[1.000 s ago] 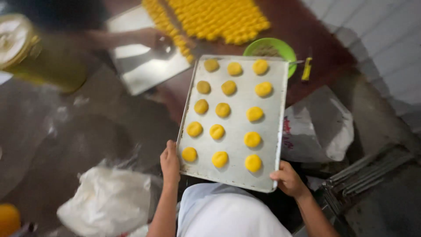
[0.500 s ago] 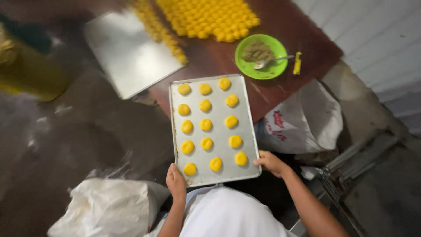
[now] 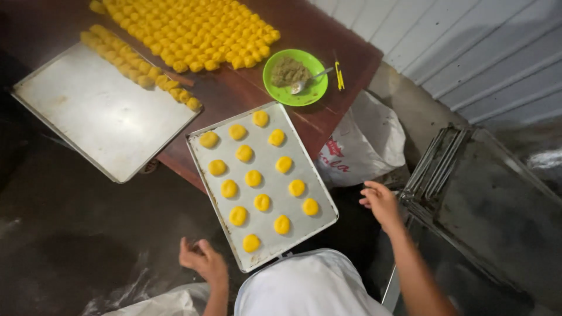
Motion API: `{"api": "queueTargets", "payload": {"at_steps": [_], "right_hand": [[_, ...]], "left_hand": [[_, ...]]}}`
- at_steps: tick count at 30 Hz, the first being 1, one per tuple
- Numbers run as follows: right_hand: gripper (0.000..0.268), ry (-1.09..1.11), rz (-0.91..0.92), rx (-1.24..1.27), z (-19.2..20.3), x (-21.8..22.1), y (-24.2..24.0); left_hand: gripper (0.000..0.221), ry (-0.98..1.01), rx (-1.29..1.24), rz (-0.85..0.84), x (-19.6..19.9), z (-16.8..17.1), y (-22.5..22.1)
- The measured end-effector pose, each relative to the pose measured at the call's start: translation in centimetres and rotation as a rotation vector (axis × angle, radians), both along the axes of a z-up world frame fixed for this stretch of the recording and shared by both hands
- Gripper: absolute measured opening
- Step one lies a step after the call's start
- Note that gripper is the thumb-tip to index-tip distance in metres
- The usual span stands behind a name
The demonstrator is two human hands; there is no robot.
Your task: Filling dough balls with a paste mixture, arranging them on baking trays, and scoring the tops with a utility knife.
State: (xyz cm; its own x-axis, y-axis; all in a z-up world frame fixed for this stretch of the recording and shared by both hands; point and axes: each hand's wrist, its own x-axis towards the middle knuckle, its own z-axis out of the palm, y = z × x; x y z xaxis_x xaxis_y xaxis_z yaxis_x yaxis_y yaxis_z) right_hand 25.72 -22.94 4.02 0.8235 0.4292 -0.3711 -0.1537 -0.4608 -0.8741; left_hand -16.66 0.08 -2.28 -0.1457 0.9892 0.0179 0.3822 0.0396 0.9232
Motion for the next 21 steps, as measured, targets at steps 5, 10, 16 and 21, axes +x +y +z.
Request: {"api": "queueTargets", "payload": {"at_steps": [5, 10, 16, 21], "right_hand": [[0.018, -0.453, 0.119, -0.031, -0.3, 5.8, 8.3], [0.025, -0.931, 0.295, -0.059, -2.7, 19.9, 20.7], [0.030, -1.012, 0.272, -0.319, -5.9, 31.1, 31.0], [0.040, -0.987, 0.356, -0.384, -12.3, 36.6, 34.4]], "left_hand": [[0.052, -0.040, 0.017, 0.100, -0.9, 2.1, 0.7], [0.055, 0.085, 0.122, 0.241, -0.9, 2.8, -2.1], [0.039, 0.231, 0.295, 0.161, 5.5, 8.2, -6.7], [0.049, 0.203, 0.198, -0.266, 16.6, 10.1, -5.5]]}}
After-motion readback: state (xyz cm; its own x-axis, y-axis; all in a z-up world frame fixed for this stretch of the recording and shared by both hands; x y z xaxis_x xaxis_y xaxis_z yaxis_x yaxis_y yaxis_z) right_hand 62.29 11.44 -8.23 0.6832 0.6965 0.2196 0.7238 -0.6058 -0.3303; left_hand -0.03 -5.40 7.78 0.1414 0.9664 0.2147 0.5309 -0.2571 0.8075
